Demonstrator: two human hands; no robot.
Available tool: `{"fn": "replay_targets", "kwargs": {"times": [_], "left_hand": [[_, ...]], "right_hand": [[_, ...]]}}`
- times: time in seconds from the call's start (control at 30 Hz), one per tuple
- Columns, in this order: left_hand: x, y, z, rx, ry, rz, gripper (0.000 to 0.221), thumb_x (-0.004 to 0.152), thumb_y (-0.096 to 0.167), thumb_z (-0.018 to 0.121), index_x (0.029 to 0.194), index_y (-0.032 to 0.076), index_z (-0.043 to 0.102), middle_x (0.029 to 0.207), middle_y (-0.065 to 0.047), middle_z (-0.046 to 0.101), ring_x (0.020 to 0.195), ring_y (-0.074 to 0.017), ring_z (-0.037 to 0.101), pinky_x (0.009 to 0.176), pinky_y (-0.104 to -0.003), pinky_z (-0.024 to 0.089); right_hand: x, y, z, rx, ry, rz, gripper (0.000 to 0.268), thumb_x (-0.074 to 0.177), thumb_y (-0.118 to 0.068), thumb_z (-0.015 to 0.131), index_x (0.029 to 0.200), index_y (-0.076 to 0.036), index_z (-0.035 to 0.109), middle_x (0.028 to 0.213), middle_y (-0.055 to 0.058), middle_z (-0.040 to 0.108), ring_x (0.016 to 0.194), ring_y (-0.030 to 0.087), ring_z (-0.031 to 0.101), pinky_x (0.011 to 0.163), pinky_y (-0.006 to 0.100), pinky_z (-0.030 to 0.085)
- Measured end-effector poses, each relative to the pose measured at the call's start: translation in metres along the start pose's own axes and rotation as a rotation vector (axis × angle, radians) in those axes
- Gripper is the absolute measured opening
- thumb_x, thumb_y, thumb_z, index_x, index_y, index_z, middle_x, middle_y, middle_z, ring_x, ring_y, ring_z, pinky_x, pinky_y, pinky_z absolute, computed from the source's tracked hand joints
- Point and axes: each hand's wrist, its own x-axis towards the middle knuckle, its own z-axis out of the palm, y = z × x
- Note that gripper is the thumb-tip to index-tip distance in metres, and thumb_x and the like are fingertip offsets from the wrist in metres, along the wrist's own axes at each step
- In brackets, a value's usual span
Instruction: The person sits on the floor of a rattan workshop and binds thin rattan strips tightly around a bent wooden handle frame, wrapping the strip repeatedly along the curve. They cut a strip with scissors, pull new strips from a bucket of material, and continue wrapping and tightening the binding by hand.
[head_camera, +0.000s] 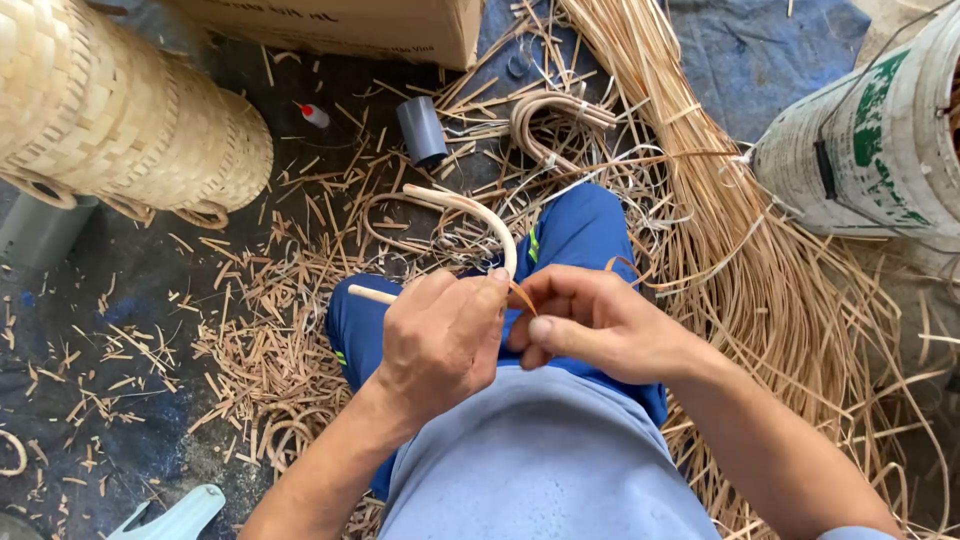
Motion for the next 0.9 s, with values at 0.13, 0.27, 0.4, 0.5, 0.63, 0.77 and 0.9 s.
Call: {"fn": "replay_targets", "kwargs": {"times": [0.13, 0.27, 0.4, 0.5, 0.63, 0.77, 0.9], "left_hand": [[-0.008, 0.001, 0.004, -0.008, 0.005, -0.032, 0.032, 0.09, -0.001, 0.071, 0.12, 0.001, 0.061, 0.092, -0.008, 0.066, 0.074, -0.0263, 0.059, 0.066, -0.041, 0.047], [-0.012, 0.003, 0.0, -0.377, -0.065, -0.386, 0.026, 0.092, 0.003, 0.07, 0.115, 0.002, 0.06, 0.096, -0.009, 0.068, 0.085, -0.021, 0.067, 0.076, -0.035, 0.054], [-0.017, 0.001, 0.0, -0.772, -0.189, -0.696, 0.023, 0.094, 0.005, 0.068, 0.114, 0.0, 0.058, 0.1, -0.01, 0.071, 0.091, -0.0147, 0.07, 0.08, -0.029, 0.059], [-0.02, 0.002, 0.003, -0.898, -0.26, -0.797, 0.023, 0.095, 0.005, 0.068, 0.114, -0.001, 0.057, 0.099, -0.011, 0.071, 0.09, -0.0149, 0.069, 0.077, -0.029, 0.058], [-0.021, 0.008, 0.009, -0.613, -0.17, -0.634, 0.023, 0.094, 0.004, 0.068, 0.114, -0.001, 0.059, 0.096, -0.013, 0.073, 0.085, -0.0187, 0.074, 0.072, -0.031, 0.06], [-0.027, 0.009, 0.016, -0.417, -0.038, -0.411, 0.018, 0.096, 0.001, 0.068, 0.113, -0.001, 0.062, 0.09, -0.014, 0.07, 0.076, -0.0235, 0.071, 0.067, -0.033, 0.057], [-0.031, 0.007, 0.019, -0.425, 0.023, -0.314, 0.016, 0.1, 0.0, 0.066, 0.115, -0.002, 0.062, 0.094, -0.014, 0.069, 0.077, -0.0231, 0.069, 0.069, -0.032, 0.056]], "right_hand": [[-0.002, 0.025, 0.01, 0.519, 0.052, 0.278, 0.019, 0.097, -0.014, 0.059, 0.111, -0.002, 0.064, 0.077, 0.002, 0.066, 0.065, 0.01, 0.062, 0.06, 0.027, 0.052], [-0.009, 0.047, 0.018, 0.551, 0.154, 0.163, 0.017, 0.101, -0.011, 0.061, 0.112, 0.001, 0.065, 0.072, -0.001, 0.056, 0.062, 0.006, 0.048, 0.055, 0.023, 0.041], [-0.017, 0.062, 0.022, 0.563, 0.143, 0.137, 0.015, 0.101, -0.009, 0.061, 0.111, 0.002, 0.064, 0.073, -0.001, 0.056, 0.064, 0.006, 0.048, 0.057, 0.024, 0.042], [-0.02, 0.067, 0.022, 0.543, 0.128, 0.132, 0.015, 0.1, -0.007, 0.06, 0.11, 0.003, 0.065, 0.074, -0.001, 0.057, 0.064, 0.006, 0.049, 0.057, 0.025, 0.042], [-0.023, 0.062, 0.025, 0.463, 0.154, 0.144, 0.015, 0.101, -0.006, 0.059, 0.111, 0.003, 0.065, 0.07, -0.003, 0.051, 0.06, 0.004, 0.043, 0.052, 0.023, 0.035], [-0.026, 0.054, 0.028, 0.384, 0.192, 0.117, 0.016, 0.102, -0.007, 0.057, 0.113, 0.003, 0.065, 0.068, -0.004, 0.049, 0.058, 0.003, 0.04, 0.051, 0.022, 0.033], [-0.027, 0.056, 0.037, 0.375, 0.192, 0.066, 0.016, 0.104, -0.007, 0.056, 0.115, 0.002, 0.063, 0.07, -0.005, 0.05, 0.06, 0.003, 0.041, 0.053, 0.022, 0.035]]}}
